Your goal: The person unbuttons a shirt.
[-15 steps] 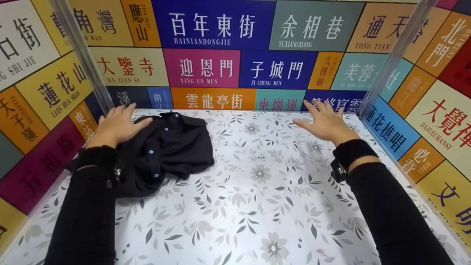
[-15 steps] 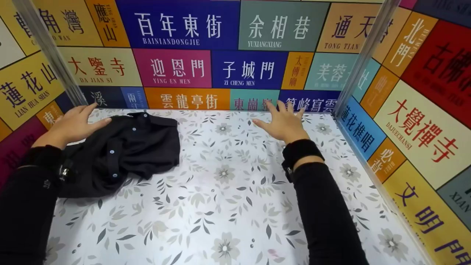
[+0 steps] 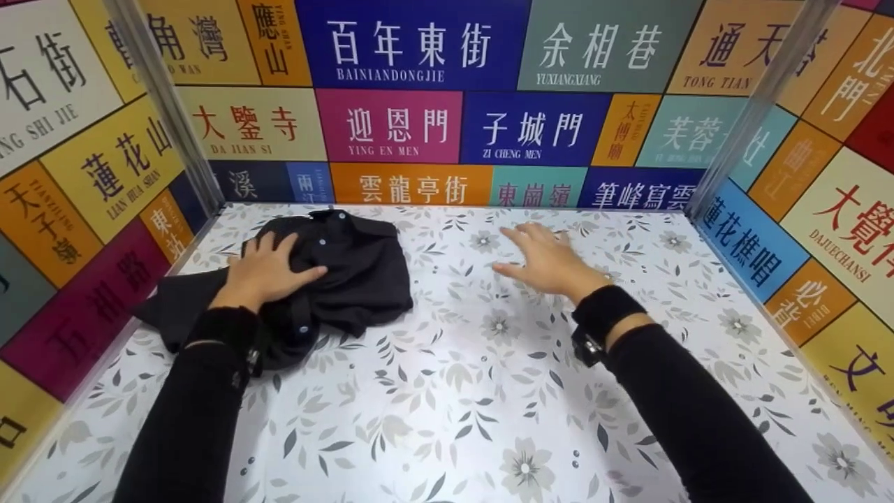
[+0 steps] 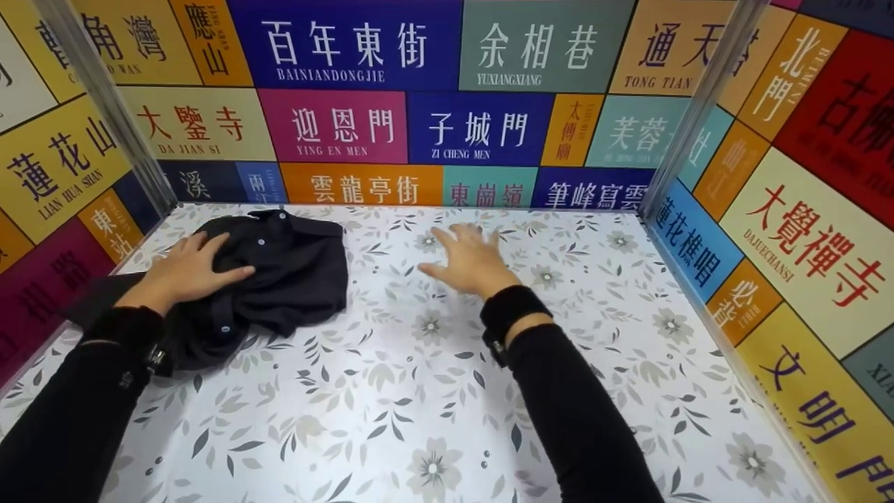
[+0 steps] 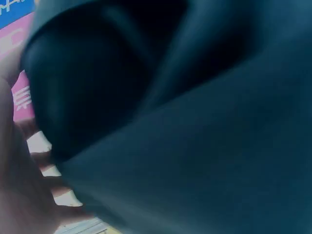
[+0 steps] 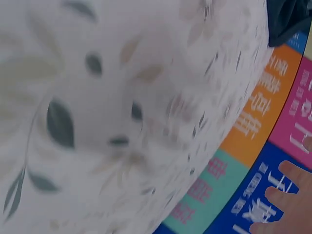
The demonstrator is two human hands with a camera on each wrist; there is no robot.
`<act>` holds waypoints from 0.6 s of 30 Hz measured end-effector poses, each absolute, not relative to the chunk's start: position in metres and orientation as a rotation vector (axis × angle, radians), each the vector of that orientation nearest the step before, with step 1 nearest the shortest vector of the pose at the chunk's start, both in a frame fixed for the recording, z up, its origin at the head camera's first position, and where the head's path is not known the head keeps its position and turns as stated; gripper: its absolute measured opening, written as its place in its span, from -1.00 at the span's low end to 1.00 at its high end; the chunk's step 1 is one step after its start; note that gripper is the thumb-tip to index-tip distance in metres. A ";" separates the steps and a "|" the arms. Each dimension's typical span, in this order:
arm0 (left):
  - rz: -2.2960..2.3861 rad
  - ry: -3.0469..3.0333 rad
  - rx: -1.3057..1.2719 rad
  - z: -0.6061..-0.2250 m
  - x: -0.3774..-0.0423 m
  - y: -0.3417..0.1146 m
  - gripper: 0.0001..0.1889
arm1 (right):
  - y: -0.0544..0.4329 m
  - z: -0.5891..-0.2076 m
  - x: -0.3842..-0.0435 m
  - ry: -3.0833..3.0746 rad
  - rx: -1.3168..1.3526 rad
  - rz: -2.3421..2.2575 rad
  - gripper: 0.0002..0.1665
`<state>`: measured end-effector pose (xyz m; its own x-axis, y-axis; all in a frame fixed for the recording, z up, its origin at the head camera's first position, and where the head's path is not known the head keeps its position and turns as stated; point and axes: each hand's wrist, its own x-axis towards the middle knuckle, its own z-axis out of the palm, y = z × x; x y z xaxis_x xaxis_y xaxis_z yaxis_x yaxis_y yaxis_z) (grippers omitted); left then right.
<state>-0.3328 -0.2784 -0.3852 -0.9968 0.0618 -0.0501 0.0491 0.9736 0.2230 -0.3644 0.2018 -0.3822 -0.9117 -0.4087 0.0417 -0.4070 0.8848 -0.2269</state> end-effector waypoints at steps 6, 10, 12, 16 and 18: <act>0.421 3.019 0.061 -0.389 -0.336 -0.295 0.20 | 0.156 -0.399 -0.355 2.990 -0.723 -0.469 0.02; 0.473 2.994 0.082 -0.391 -0.335 -0.304 0.20 | 0.122 -0.413 -0.349 2.953 -0.764 -0.514 0.02; 0.476 2.983 0.093 -0.393 -0.333 -0.308 0.22 | 0.106 -0.419 -0.346 2.930 -0.791 -0.535 0.03; 0.502 2.962 0.107 -0.398 -0.328 -0.314 0.20 | 0.076 -0.431 -0.336 2.878 -0.878 -0.519 0.04; 0.534 2.955 0.122 -0.403 -0.326 -0.317 0.17 | 0.062 -0.437 -0.332 2.840 -0.926 -0.488 0.03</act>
